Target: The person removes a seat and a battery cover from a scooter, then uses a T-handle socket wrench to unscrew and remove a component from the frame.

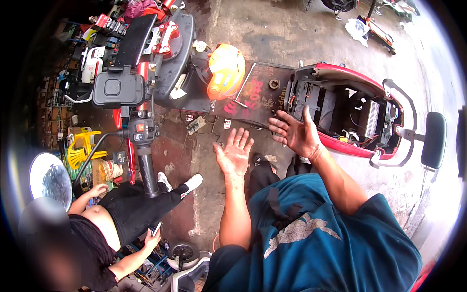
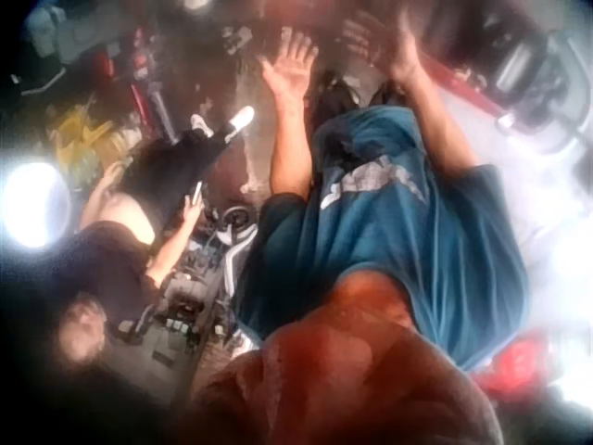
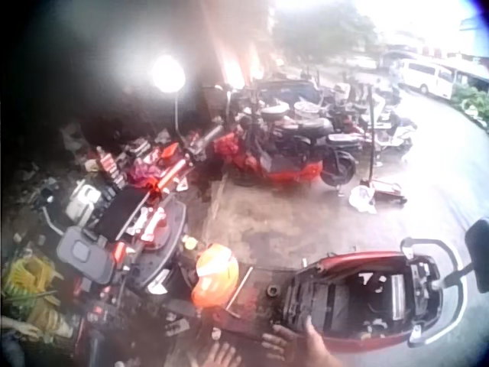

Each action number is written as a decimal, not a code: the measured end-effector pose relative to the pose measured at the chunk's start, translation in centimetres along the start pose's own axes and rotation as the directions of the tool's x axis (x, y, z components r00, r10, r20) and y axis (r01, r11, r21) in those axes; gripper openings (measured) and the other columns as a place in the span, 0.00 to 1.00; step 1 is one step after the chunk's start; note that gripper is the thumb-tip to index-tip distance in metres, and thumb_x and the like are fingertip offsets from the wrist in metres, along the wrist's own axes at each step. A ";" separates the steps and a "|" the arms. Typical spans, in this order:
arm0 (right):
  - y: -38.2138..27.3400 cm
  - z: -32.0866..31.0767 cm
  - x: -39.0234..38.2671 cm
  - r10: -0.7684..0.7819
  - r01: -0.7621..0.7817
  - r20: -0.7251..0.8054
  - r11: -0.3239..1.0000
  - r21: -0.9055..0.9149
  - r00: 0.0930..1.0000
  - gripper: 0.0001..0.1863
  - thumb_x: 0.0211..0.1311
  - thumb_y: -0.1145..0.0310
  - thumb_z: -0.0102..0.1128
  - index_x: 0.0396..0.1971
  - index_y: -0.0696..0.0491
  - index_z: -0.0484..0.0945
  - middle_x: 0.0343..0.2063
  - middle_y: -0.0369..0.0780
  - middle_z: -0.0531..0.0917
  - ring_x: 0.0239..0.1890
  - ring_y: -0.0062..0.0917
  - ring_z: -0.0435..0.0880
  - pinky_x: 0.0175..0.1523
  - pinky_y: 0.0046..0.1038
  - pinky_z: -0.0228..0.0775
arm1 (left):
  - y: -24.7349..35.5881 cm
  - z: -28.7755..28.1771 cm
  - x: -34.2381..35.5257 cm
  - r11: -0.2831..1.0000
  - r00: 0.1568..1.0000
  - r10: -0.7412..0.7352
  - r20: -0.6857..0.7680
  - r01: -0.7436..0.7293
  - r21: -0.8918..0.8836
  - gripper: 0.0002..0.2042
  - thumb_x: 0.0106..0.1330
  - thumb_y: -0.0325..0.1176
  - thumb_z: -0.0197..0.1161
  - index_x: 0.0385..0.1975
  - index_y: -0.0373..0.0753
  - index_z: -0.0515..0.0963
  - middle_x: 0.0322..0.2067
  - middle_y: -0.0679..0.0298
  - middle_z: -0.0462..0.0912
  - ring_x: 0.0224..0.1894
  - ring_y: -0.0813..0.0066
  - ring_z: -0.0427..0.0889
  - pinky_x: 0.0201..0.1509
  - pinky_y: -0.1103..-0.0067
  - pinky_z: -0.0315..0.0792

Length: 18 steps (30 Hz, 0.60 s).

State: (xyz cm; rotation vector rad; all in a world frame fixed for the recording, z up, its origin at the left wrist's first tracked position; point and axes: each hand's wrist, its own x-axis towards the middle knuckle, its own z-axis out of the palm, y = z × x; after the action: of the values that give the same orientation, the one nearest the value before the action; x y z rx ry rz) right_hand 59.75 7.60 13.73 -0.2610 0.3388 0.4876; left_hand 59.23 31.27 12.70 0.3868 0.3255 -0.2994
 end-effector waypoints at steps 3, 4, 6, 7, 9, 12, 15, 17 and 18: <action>-1.9 -1.5 -2.6 -0.044 0.044 0.007 0.995 0.093 0.999 0.52 0.52 0.26 0.35 0.66 0.54 0.46 0.60 0.48 0.63 0.59 0.37 0.65 0.59 0.38 0.60 | -1.4 0.6 -0.9 0.999 0.999 0.052 0.003 -0.052 -0.010 0.39 0.61 0.65 0.42 0.58 0.32 0.61 0.58 0.50 0.64 0.61 0.54 0.62 0.62 0.57 0.59; -2.5 -2.2 -3.0 -0.048 0.045 0.027 0.993 0.107 0.999 0.52 0.52 0.26 0.36 0.66 0.54 0.47 0.60 0.48 0.62 0.59 0.37 0.64 0.59 0.39 0.59 | -2.0 0.5 -0.9 0.998 0.998 0.063 -0.028 -0.064 -0.003 0.39 0.62 0.65 0.41 0.58 0.32 0.61 0.58 0.50 0.64 0.61 0.54 0.61 0.62 0.57 0.59; -3.0 -2.6 -3.2 -0.042 0.039 0.028 0.994 0.106 0.999 0.52 0.52 0.26 0.37 0.65 0.54 0.48 0.60 0.48 0.61 0.60 0.38 0.63 0.60 0.40 0.59 | -3.0 1.6 -0.8 0.997 0.994 0.071 -0.081 -0.068 0.038 0.39 0.62 0.65 0.39 0.57 0.32 0.62 0.58 0.51 0.64 0.61 0.54 0.61 0.62 0.57 0.59; -3.1 -2.5 -3.0 -0.033 0.028 0.047 0.994 0.105 0.998 0.52 0.52 0.26 0.37 0.65 0.54 0.48 0.60 0.48 0.61 0.60 0.38 0.63 0.60 0.40 0.59 | -3.3 2.1 -1.0 0.996 0.992 0.073 -0.104 -0.067 0.061 0.38 0.62 0.65 0.39 0.56 0.33 0.63 0.56 0.52 0.66 0.60 0.54 0.62 0.61 0.58 0.60; -3.0 -1.8 -3.1 0.009 -0.015 0.082 0.997 0.072 0.997 0.50 0.51 0.26 0.38 0.63 0.53 0.53 0.60 0.47 0.63 0.60 0.37 0.64 0.62 0.41 0.56 | -3.6 2.8 -1.5 0.992 0.994 0.099 -0.045 -0.095 0.077 0.37 0.62 0.65 0.39 0.55 0.34 0.64 0.55 0.52 0.68 0.59 0.56 0.64 0.61 0.59 0.61; -2.8 -1.2 -3.0 0.025 -0.033 0.110 0.997 0.076 0.994 0.49 0.52 0.26 0.37 0.63 0.53 0.54 0.59 0.47 0.64 0.61 0.37 0.63 0.62 0.41 0.55 | -3.4 3.1 -2.9 0.985 0.988 0.145 -0.044 -0.140 0.100 0.37 0.63 0.65 0.40 0.54 0.34 0.66 0.54 0.52 0.69 0.58 0.57 0.66 0.61 0.60 0.61; -2.7 -0.9 -3.1 0.043 -0.053 0.117 0.996 0.078 0.992 0.49 0.53 0.27 0.37 0.62 0.54 0.55 0.59 0.47 0.64 0.61 0.37 0.63 0.63 0.41 0.55 | -3.3 2.6 -4.3 0.977 0.979 0.190 -0.073 -0.181 0.114 0.36 0.63 0.64 0.40 0.54 0.34 0.66 0.54 0.52 0.69 0.58 0.57 0.66 0.61 0.60 0.61; -2.8 -0.7 -3.1 0.048 -0.060 0.131 0.994 0.088 0.990 0.50 0.52 0.26 0.37 0.62 0.54 0.54 0.59 0.47 0.64 0.61 0.38 0.63 0.63 0.42 0.54 | -3.4 2.4 -4.8 0.976 0.977 0.198 -0.082 -0.189 0.109 0.36 0.63 0.64 0.40 0.54 0.34 0.65 0.54 0.52 0.69 0.58 0.57 0.65 0.60 0.60 0.61; -2.7 -0.6 -3.1 0.051 -0.063 0.138 0.994 0.086 0.989 0.50 0.52 0.26 0.37 0.62 0.54 0.54 0.59 0.47 0.64 0.61 0.38 0.63 0.63 0.42 0.54 | -3.6 2.4 -5.1 0.976 0.974 0.197 -0.111 -0.184 0.117 0.36 0.63 0.64 0.40 0.54 0.34 0.65 0.54 0.52 0.68 0.59 0.57 0.64 0.60 0.60 0.61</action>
State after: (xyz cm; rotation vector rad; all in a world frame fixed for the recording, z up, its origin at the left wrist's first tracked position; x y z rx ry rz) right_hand 58.38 3.87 14.80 -0.1302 0.2352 0.5424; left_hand 54.01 28.25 15.49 0.5384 0.3900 -0.1050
